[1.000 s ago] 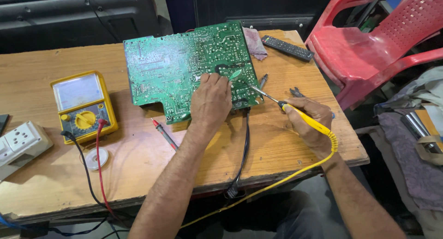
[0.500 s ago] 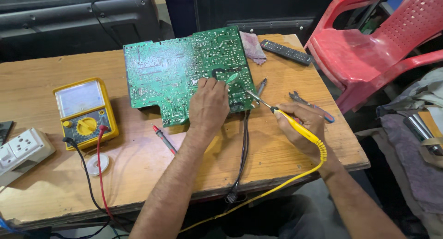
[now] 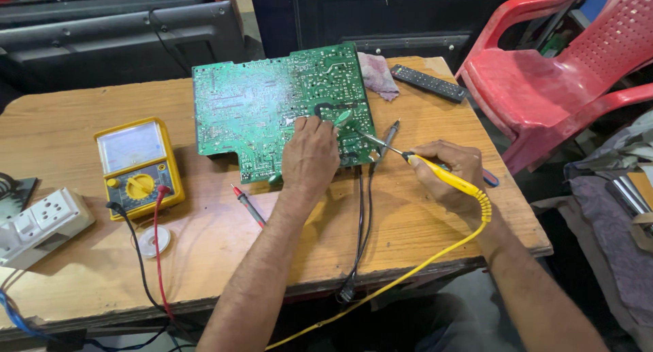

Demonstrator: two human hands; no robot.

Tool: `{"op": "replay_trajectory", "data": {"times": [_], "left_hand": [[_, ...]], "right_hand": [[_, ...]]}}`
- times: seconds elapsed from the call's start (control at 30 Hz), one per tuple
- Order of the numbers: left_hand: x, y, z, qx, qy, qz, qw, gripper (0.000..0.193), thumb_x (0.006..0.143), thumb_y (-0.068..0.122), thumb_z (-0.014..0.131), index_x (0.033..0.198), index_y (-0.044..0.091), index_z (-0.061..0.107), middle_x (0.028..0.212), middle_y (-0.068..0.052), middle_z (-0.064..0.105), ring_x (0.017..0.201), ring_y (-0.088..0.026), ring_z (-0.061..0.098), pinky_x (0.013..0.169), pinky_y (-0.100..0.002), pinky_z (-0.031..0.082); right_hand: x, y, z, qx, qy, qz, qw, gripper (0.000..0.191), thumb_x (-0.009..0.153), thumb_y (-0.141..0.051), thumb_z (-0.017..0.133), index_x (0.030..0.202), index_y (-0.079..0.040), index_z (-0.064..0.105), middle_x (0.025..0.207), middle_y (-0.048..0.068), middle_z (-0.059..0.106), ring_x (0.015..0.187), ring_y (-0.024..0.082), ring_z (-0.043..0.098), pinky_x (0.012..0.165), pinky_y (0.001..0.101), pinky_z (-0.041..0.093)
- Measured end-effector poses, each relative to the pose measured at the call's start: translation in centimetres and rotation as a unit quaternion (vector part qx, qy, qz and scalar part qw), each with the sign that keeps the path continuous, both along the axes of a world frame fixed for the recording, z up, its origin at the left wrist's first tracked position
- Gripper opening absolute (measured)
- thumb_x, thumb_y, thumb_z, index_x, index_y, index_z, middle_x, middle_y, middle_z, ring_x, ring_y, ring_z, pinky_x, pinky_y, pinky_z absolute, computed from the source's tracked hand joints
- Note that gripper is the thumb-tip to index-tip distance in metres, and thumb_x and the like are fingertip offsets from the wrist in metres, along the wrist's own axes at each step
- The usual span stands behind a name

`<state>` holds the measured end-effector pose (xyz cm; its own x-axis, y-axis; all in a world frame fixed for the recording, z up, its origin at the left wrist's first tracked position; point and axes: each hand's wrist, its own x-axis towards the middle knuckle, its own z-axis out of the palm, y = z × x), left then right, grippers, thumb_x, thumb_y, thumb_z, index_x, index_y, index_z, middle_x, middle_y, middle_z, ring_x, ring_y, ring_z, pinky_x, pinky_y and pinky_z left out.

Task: The person tests a large green circuit board with multimeter probes, touching probe tips to various points on the board. They then pick up a soldering iron and solder connections on the board while holding it steady with the other hand, continuing to work across different spots on the board.

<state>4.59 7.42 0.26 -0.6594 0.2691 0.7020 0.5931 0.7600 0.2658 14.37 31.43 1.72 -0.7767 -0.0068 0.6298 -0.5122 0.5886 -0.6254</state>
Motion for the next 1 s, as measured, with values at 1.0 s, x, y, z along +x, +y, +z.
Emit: {"op": "replay_trajectory", "data": {"times": [1.0], "left_hand": [[0.1,0.0,0.2,-0.006,-0.017,0.006,1.000,0.014,0.095,0.017,0.068,0.092,0.004,0.068,0.094,-0.009,0.061,0.098,-0.028,0.060,0.076,-0.039,0.057]], "right_hand": [[0.5,-0.5,-0.7,-0.018,0.001,-0.013,1.000,0.015,0.088,-0.002,0.073,0.102,0.003,0.075,0.091,0.013,0.077,0.076,0.015,0.071,0.069,0.0259,0.053]]}}
